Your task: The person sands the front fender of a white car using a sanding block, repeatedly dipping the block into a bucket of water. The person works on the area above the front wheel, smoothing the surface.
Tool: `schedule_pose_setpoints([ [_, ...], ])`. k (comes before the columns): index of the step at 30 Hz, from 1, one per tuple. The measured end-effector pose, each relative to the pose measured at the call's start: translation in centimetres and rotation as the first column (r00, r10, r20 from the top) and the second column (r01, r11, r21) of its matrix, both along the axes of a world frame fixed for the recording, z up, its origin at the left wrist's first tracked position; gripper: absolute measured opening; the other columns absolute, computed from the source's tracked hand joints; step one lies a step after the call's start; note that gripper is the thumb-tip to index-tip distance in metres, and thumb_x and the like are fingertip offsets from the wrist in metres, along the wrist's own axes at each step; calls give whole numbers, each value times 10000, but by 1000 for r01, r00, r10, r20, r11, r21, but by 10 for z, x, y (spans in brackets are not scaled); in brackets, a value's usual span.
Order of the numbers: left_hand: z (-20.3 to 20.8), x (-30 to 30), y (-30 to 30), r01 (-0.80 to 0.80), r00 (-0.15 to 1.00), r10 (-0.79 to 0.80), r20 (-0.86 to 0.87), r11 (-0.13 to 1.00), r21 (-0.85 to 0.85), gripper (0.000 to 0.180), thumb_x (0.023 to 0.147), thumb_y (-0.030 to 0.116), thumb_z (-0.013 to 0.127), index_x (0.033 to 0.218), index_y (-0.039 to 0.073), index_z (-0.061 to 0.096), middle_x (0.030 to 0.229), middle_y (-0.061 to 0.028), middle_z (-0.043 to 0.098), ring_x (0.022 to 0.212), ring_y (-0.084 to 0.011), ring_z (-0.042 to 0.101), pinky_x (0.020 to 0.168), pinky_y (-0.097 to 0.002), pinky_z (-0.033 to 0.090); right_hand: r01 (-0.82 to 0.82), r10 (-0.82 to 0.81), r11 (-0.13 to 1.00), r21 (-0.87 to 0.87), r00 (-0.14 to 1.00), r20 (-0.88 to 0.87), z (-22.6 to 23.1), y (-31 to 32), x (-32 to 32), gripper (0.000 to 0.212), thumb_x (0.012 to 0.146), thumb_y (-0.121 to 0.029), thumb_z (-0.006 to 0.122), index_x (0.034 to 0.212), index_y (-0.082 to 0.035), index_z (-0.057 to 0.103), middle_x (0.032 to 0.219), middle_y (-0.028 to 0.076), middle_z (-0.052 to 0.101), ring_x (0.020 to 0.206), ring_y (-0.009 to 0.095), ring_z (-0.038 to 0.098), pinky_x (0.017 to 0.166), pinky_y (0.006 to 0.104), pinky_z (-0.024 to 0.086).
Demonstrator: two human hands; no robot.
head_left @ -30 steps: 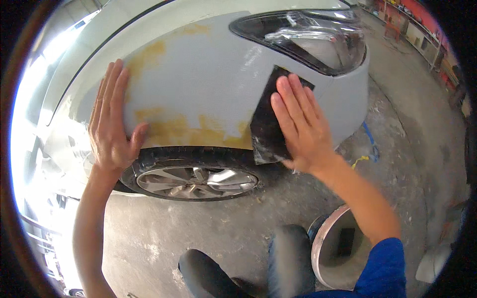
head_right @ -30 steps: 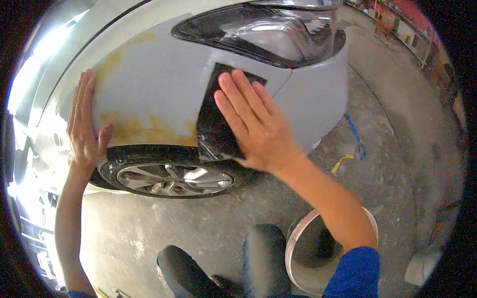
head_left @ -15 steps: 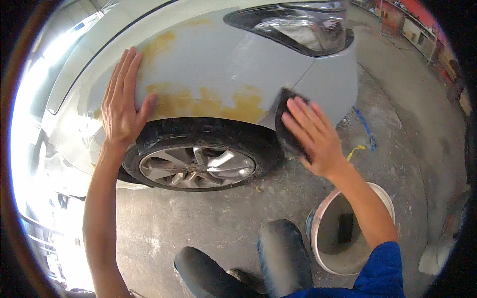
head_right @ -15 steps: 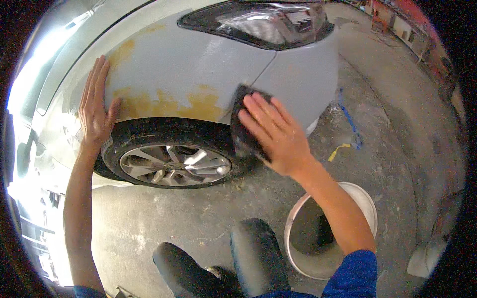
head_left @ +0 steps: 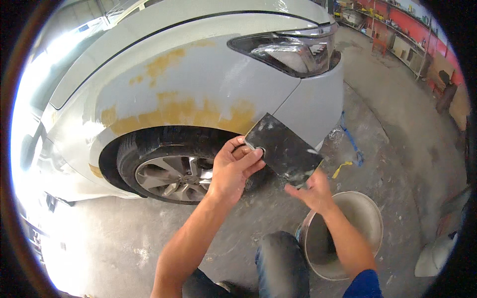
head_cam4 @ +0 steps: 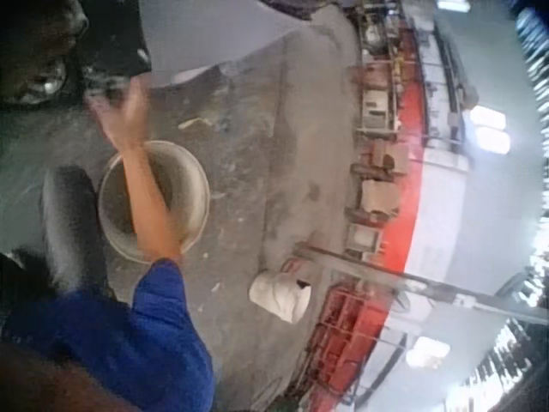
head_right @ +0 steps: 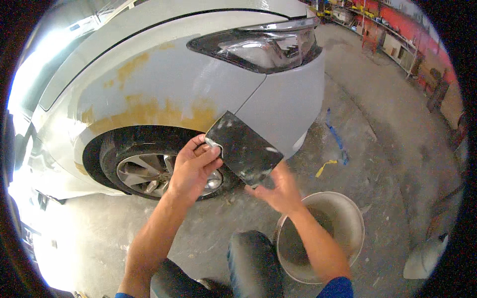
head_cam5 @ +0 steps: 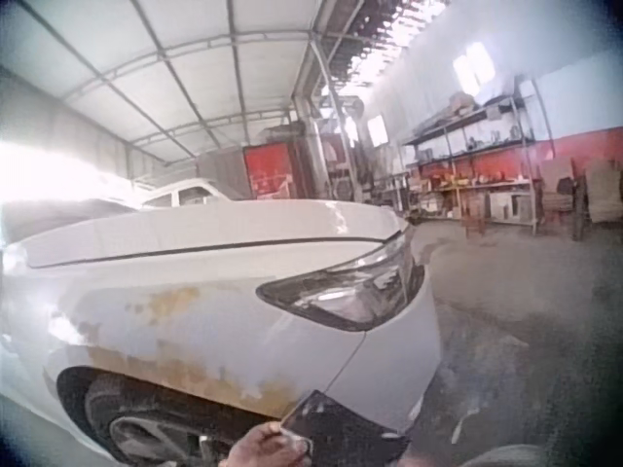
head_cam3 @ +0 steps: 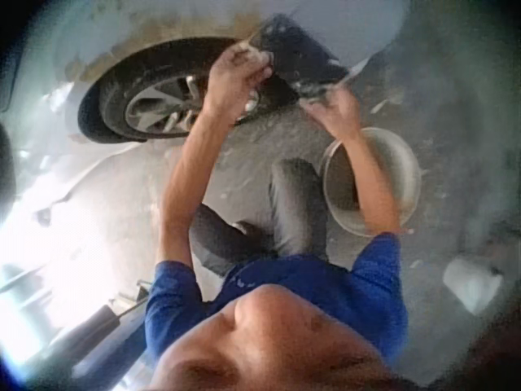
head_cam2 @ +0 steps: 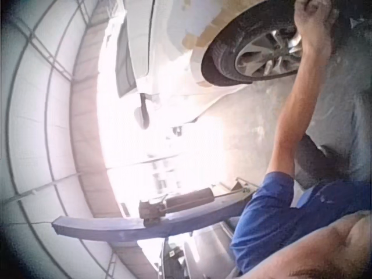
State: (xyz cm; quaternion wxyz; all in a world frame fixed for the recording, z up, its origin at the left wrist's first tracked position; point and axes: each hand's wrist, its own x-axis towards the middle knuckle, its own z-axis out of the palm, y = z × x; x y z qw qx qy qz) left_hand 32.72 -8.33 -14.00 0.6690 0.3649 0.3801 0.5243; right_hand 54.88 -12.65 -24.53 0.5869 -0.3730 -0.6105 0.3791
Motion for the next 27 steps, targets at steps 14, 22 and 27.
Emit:
schedule_pose_setpoints([
  [14,134,-175,51,713,-99,940,-327,296,635,518,902,138,764,1374,87,558,1454,-163,615,1317,-378,616,1072,-485,532,79,-589,576,813,731,346,87,81,-13,495,988,-113,593,1474,-24,573,1601,205,482,1505,349,447,1246,474,347],
  [22,133,-192,87,777,-122,973,-196,217,591,517,972,266,563,1451,81,506,1564,-207,517,1435,-432,511,1192,-565,411,-76,-599,590,804,627,499,108,137,-92,614,949,-163,524,1532,25,480,1670,221,371,1563,376,345,1265,503,300],
  [27,134,-191,87,785,-136,971,-197,227,576,479,1021,293,465,1446,76,511,1556,-215,527,1433,-431,517,1187,-570,414,-262,-527,531,806,642,556,135,156,-79,612,947,-196,529,1525,8,507,1676,179,387,1566,336,357,1271,481,291],
])
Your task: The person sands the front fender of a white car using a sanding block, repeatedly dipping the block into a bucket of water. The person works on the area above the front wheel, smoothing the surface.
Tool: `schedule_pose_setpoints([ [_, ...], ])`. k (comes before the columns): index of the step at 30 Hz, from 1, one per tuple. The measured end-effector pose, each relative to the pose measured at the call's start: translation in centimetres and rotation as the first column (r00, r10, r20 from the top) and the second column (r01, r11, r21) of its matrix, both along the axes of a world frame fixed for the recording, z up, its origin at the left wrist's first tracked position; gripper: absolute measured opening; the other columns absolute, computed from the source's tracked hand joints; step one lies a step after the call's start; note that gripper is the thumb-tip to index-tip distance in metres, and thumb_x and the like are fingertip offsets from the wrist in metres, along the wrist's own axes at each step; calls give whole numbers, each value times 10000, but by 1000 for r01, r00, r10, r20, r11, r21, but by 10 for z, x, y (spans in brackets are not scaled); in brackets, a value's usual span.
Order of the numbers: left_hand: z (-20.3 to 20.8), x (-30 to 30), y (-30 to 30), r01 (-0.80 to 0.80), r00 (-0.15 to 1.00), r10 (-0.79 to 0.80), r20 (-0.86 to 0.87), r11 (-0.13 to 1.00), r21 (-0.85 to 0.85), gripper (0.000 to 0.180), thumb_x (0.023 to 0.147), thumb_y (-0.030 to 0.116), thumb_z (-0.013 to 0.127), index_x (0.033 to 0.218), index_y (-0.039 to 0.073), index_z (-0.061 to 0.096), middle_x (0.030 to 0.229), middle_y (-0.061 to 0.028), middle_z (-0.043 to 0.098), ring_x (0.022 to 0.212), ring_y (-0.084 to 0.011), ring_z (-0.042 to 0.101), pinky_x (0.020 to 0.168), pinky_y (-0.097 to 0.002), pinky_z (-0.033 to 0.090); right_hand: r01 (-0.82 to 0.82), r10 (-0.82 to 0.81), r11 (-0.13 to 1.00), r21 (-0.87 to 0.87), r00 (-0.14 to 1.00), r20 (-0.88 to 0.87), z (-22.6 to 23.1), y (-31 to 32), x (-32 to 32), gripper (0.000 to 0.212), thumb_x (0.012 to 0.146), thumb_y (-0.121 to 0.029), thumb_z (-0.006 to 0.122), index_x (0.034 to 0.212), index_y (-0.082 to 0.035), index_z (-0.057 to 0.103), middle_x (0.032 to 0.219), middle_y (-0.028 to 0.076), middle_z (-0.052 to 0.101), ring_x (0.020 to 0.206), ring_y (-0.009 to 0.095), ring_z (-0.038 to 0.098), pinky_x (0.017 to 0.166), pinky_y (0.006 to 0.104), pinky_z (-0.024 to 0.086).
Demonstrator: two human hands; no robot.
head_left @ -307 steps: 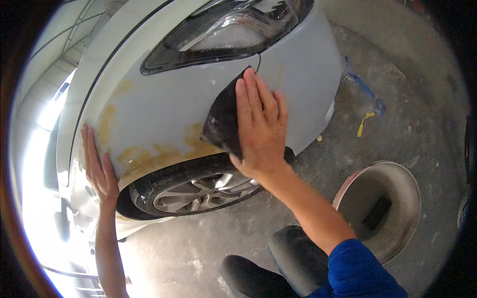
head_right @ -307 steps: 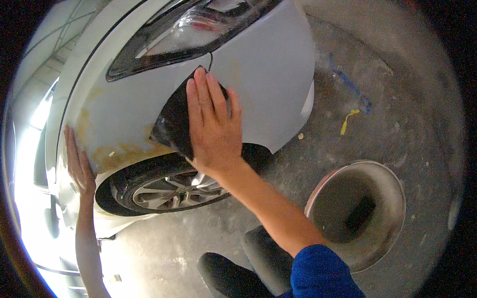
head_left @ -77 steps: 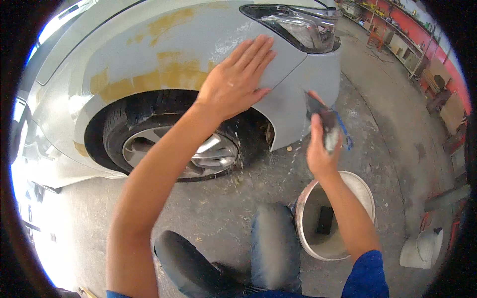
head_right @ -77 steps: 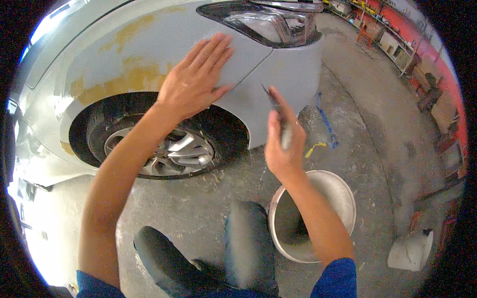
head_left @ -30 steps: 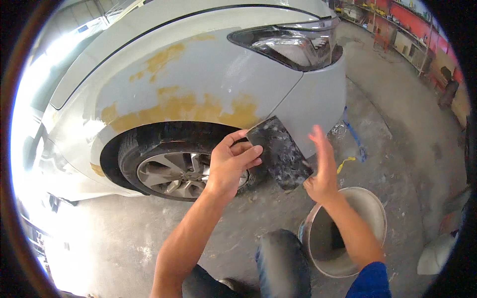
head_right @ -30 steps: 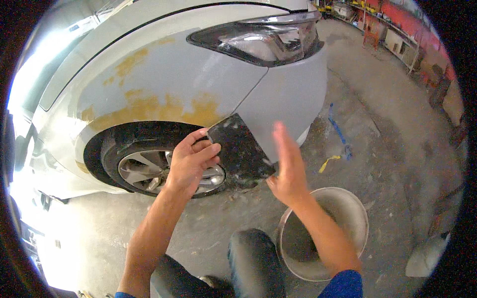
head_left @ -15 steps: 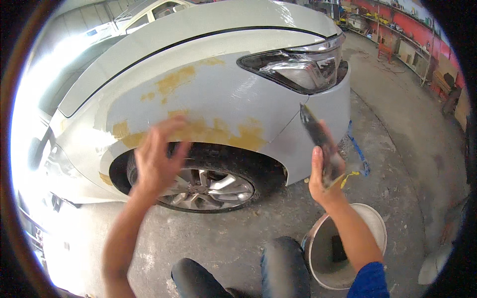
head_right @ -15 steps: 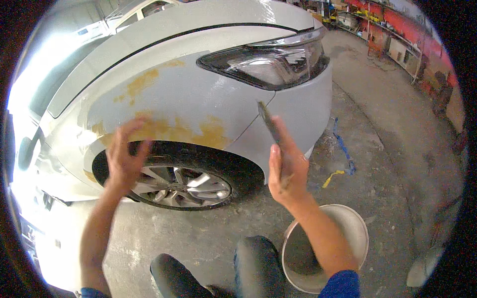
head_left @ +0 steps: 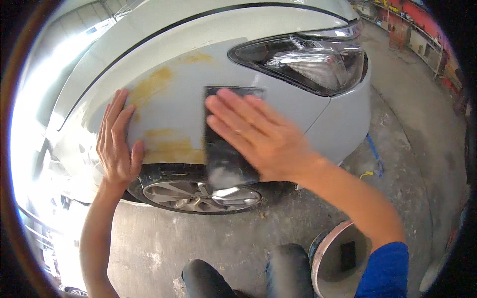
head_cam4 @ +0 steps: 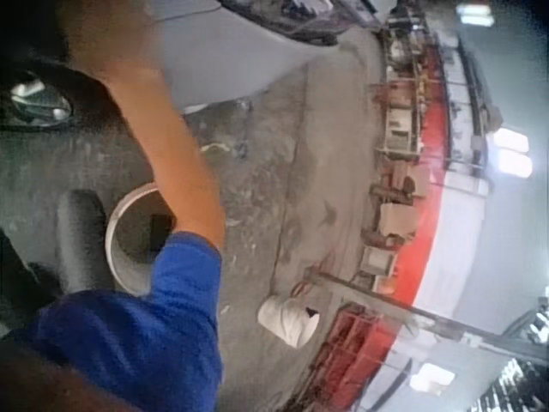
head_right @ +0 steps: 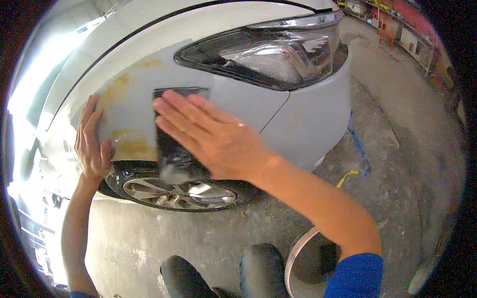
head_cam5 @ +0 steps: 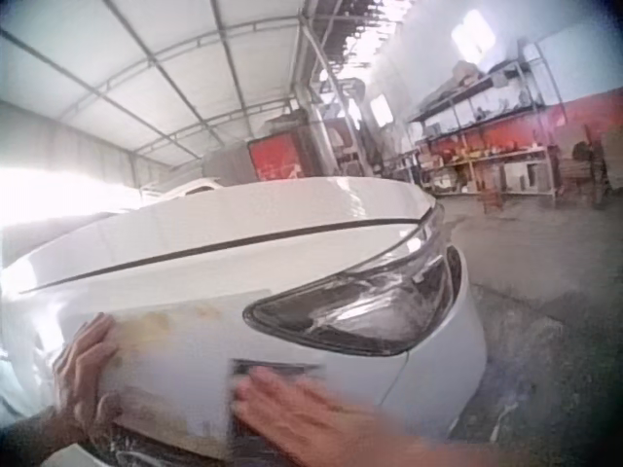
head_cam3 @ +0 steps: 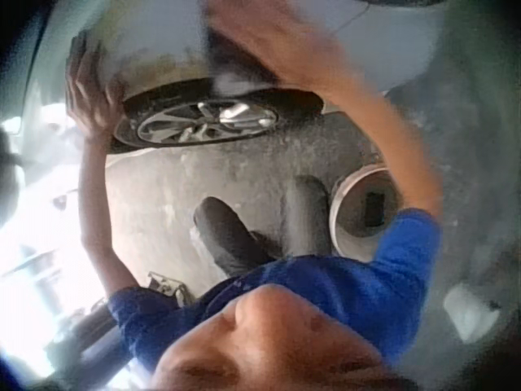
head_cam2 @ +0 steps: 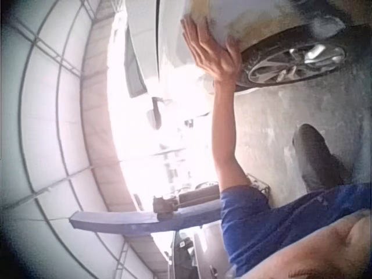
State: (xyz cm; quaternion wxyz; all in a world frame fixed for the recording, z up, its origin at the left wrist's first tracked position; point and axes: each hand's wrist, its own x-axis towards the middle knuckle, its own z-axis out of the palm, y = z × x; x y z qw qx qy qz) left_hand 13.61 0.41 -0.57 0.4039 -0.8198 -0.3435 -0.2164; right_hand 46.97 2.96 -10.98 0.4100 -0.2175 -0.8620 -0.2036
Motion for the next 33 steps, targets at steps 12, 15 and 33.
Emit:
schedule_pose_setpoints([
  [12,2,-3,0,-17,1000,17,-25,1000,16,519,983,281,501,1467,97,494,1550,-231,529,1411,-435,541,1166,-578,445,142,-144,990,-25,976,-162,-25,-3,0,635,946,-171,543,1537,50,472,1645,248,406,1553,417,351,1271,517,277],
  [15,-2,-2,2,-24,999,25,-24,999,26,520,993,294,495,1471,91,486,1558,-234,518,1415,-439,534,1171,-578,439,223,-234,972,-79,953,-195,-39,-11,11,609,978,-162,515,1540,68,459,1663,265,362,1569,435,304,1273,521,269],
  [33,-1,-4,3,2,1000,-2,-20,1000,7,515,1039,341,461,1473,64,486,1554,-238,519,1429,-437,518,1180,-571,429,75,-85,994,-75,988,-132,-7,-7,-18,669,996,-272,587,1573,25,423,1675,224,361,1566,395,328,1289,517,248],
])
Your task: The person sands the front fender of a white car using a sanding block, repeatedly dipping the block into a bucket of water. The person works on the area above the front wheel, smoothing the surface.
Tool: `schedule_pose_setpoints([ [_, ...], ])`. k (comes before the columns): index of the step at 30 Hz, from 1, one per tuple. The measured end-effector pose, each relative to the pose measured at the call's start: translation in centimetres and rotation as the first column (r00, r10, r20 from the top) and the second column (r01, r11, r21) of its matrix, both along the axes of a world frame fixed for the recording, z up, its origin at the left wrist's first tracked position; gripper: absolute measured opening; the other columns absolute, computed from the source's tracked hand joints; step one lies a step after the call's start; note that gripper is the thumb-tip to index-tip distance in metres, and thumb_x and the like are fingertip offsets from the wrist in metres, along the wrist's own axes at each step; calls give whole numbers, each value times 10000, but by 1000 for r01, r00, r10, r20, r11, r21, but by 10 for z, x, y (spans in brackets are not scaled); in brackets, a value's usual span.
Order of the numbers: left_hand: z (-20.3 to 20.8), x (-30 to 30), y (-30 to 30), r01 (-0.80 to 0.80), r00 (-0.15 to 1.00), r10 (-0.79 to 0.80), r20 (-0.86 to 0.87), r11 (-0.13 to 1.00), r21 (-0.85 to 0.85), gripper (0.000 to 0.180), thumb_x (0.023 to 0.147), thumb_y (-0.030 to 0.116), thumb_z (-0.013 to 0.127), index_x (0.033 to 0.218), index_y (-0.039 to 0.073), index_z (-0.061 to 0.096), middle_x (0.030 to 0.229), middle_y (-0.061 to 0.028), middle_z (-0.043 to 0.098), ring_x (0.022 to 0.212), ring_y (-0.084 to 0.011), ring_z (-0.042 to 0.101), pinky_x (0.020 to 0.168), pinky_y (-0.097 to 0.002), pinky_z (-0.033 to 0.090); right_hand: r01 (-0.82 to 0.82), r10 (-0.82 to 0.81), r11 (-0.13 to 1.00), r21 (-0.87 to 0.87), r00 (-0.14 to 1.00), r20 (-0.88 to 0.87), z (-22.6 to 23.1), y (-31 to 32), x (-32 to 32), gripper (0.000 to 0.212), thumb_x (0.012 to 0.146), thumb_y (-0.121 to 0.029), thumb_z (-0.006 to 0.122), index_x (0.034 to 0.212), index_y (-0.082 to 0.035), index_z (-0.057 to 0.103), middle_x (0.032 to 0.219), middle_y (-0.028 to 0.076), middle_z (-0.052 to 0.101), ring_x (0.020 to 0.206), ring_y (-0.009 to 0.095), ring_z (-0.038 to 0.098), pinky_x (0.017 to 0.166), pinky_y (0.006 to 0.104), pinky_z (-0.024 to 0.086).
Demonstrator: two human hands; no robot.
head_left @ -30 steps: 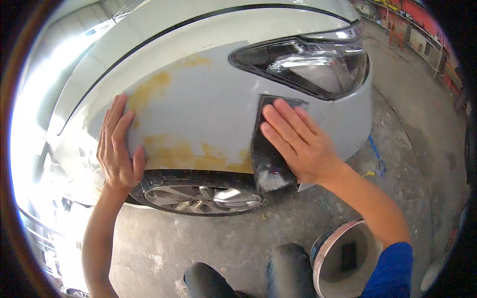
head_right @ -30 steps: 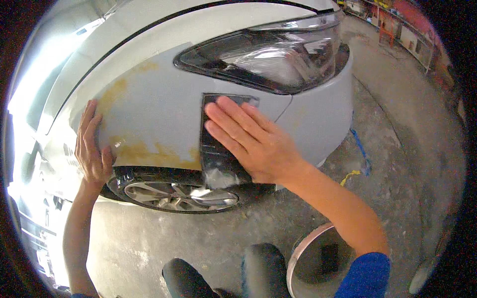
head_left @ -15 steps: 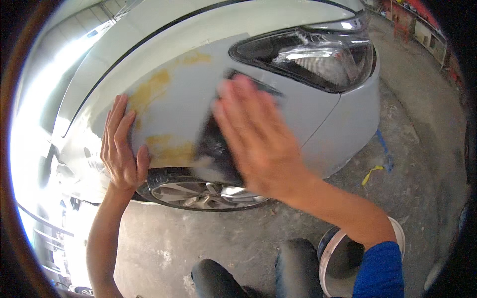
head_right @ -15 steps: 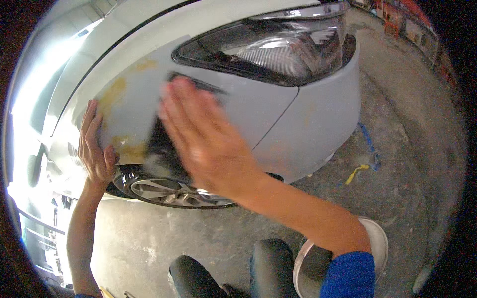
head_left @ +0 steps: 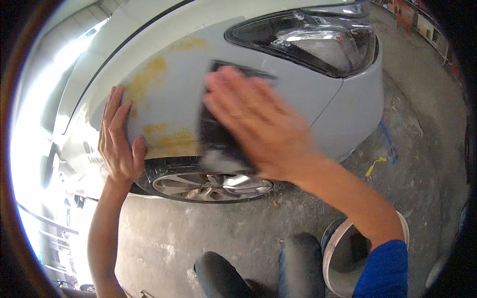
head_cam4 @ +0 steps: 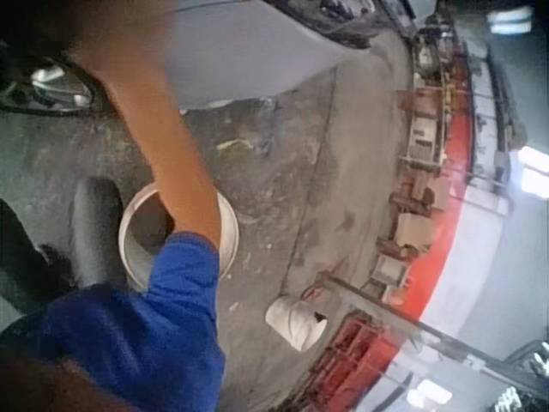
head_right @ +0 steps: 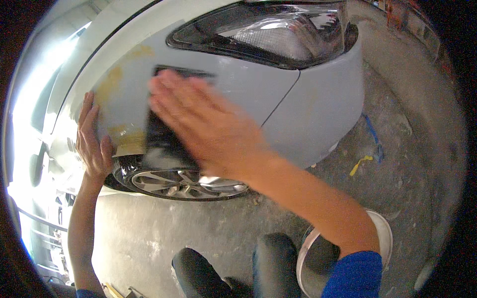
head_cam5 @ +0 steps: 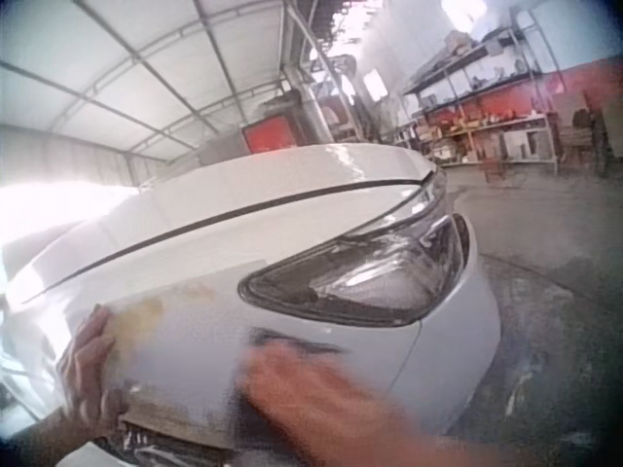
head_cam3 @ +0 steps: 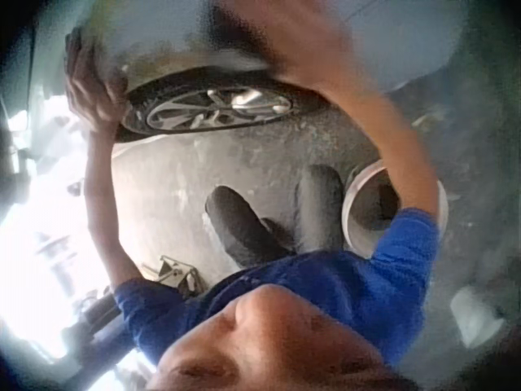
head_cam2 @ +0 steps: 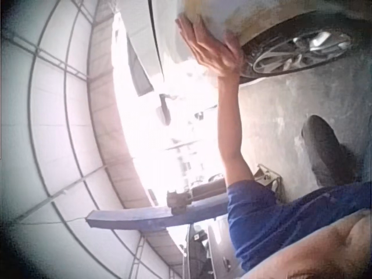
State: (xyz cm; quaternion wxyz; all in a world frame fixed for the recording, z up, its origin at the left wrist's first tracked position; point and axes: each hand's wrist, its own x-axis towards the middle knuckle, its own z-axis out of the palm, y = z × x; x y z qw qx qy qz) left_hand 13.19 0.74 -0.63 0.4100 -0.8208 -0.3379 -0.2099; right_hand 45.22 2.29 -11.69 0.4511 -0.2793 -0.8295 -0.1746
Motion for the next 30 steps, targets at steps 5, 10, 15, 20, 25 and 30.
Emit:
schedule_pose_setpoints([
  [5,-4,-1,4,3,1000,-3,-6,1000,24,508,1043,331,472,1468,52,494,1550,-250,519,1428,-441,517,1183,-560,425,182,-182,983,-14,968,-174,-49,-9,31,683,938,-264,567,1538,46,471,1666,239,369,1557,380,354,1283,504,276],
  [10,-6,1,9,15,1000,-15,12,1000,3,522,1036,356,472,1473,70,495,1556,-238,517,1427,-433,521,1185,-563,426,38,-36,999,31,998,-50,14,-7,-57,711,936,-309,552,1538,57,461,1668,226,368,1589,350,292,1297,463,254],
  [15,-1,-9,3,7,1000,-7,-12,1000,18,527,1022,330,486,1470,53,497,1547,-261,515,1426,-440,520,1183,-570,425,148,-148,989,2,989,21,-33,-9,40,740,919,-304,577,1566,23,430,1692,199,339,1591,348,287,1296,465,249],
  [20,-1,3,7,35,999,-35,4,999,11,520,1024,323,479,1461,42,502,1541,-259,522,1426,-443,519,1182,-573,426,136,-136,991,6,990,24,-16,-8,32,728,922,-291,590,1568,5,433,1683,203,356,1589,350,294,1293,470,249],
  [25,0,0,4,31,999,-31,-16,1000,4,521,1013,306,495,1449,22,507,1535,-267,526,1415,-465,523,1177,-574,430,-102,102,995,3,995,-15,15,7,6,696,934,-272,595,1552,13,452,1661,211,393,1575,355,328,1282,486,267],
  [30,-3,2,4,19,1000,-19,-11,999,27,514,1029,325,468,1449,30,508,1530,-264,531,1411,-461,528,1166,-581,443,120,-119,993,-13,992,45,-17,-2,65,679,942,-233,590,1562,2,444,1671,195,381,1565,357,346,1261,500,319],
])
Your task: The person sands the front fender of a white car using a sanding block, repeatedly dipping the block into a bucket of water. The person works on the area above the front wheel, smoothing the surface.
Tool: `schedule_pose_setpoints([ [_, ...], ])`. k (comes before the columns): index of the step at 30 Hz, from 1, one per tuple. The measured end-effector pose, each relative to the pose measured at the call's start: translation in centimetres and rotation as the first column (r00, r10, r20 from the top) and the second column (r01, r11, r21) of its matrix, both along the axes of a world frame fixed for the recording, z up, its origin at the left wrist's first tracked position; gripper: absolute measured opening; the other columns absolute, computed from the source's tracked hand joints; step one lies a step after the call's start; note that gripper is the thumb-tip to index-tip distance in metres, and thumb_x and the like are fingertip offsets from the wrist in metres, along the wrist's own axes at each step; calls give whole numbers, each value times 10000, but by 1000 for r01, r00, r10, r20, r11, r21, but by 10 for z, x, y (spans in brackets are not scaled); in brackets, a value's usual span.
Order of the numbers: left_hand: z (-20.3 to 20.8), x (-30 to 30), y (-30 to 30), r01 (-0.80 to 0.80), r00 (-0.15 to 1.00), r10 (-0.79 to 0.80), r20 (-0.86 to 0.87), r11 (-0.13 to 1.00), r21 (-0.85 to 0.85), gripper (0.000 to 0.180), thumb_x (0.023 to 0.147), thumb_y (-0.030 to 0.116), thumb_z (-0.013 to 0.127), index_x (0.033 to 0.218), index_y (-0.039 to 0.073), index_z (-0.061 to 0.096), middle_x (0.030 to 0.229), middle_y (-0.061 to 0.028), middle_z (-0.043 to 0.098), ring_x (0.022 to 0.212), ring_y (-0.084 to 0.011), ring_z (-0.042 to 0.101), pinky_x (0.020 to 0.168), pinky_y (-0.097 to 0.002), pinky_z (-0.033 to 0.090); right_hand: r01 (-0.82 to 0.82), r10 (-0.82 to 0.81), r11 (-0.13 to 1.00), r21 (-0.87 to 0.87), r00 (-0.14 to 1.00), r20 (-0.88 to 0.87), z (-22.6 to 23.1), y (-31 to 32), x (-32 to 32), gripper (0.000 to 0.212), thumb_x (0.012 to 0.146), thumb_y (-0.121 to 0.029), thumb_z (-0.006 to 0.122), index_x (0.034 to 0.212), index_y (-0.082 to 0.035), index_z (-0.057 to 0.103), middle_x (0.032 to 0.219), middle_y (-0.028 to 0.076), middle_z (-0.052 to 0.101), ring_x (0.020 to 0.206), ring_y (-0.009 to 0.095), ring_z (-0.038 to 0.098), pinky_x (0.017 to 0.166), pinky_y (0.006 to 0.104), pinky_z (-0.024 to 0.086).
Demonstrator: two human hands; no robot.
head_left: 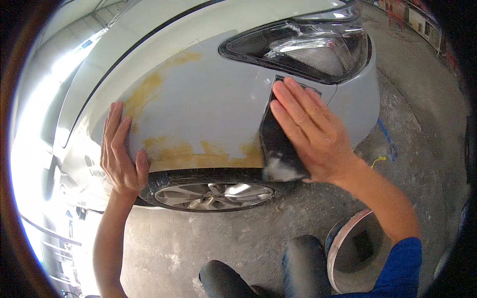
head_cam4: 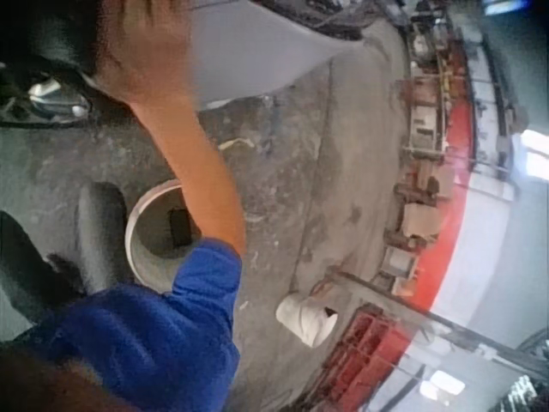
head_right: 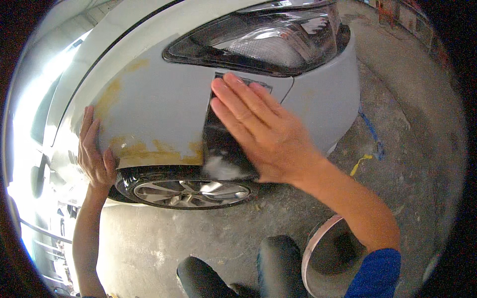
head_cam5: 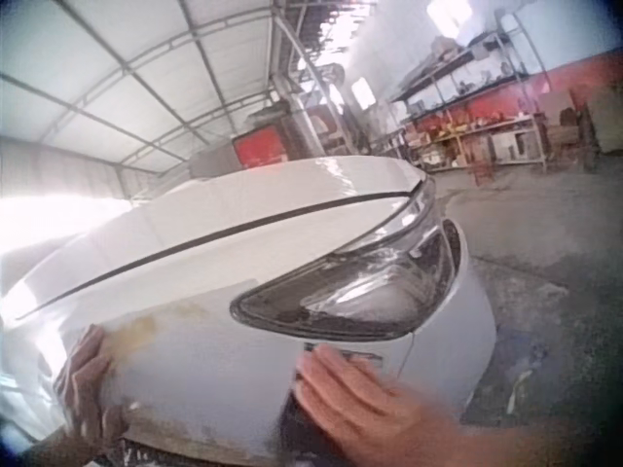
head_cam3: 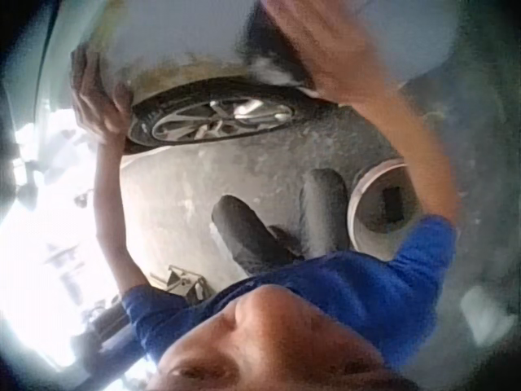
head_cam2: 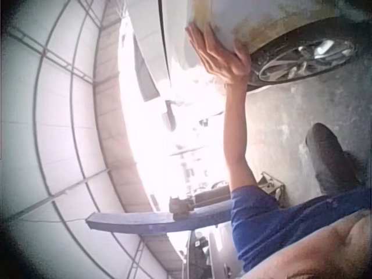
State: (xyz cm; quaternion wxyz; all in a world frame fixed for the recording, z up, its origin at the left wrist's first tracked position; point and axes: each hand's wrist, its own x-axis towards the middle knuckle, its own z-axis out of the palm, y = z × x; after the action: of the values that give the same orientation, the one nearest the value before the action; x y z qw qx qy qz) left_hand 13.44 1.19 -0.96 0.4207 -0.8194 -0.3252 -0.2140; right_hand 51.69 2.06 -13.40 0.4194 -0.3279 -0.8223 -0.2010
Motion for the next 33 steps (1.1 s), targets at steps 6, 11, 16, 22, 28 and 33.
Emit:
schedule_pose_setpoints([
  [6,1,-3,1,12,1000,-12,4,1000,-13,508,1031,318,456,1451,36,507,1525,-257,540,1413,-460,527,1169,-582,441,-97,97,995,-16,995,-16,17,3,-6,693,930,-216,576,1565,19,429,1665,217,379,1556,382,354,1261,510,322],
  [11,2,-1,1,13,1000,-13,4,1000,0,506,1041,336,444,1457,56,507,1530,-245,540,1416,-458,525,1169,-571,447,4,-4,1000,-1,998,-61,-4,-3,-7,704,913,-238,601,1531,61,450,1653,258,374,1548,421,352,1267,520,306],
  [16,0,-4,6,31,999,-31,-10,1000,-6,514,1044,342,440,1454,38,500,1530,-265,531,1414,-462,525,1161,-568,450,-139,137,990,-16,986,-96,30,3,-47,731,914,-252,616,1554,48,428,1668,232,364,1563,378,338,1279,501,285],
  [22,5,-1,1,19,1000,-20,-12,1000,-2,516,1031,327,456,1440,19,510,1524,-282,529,1409,-473,527,1154,-575,453,-47,47,999,-11,998,29,33,-2,-19,758,905,-305,618,1560,29,433,1675,199,371,1559,359,353,1276,484,293],
  [28,1,-4,0,10,1000,-11,-7,1000,-10,507,1025,307,457,1423,-1,521,1515,-292,533,1401,-485,531,1151,-580,452,-89,90,996,-23,996,14,20,2,-8,782,839,-207,686,1529,70,445,1663,237,368,1566,375,336,1275,514,294],
  [33,3,5,2,16,1000,-16,-8,1000,-6,499,1041,313,447,1426,3,520,1525,-291,524,1404,-482,528,1152,-570,454,-150,152,988,23,978,-141,36,3,-90,821,809,-294,675,1508,86,474,1661,261,351,1572,384,308,1315,485,207],
])
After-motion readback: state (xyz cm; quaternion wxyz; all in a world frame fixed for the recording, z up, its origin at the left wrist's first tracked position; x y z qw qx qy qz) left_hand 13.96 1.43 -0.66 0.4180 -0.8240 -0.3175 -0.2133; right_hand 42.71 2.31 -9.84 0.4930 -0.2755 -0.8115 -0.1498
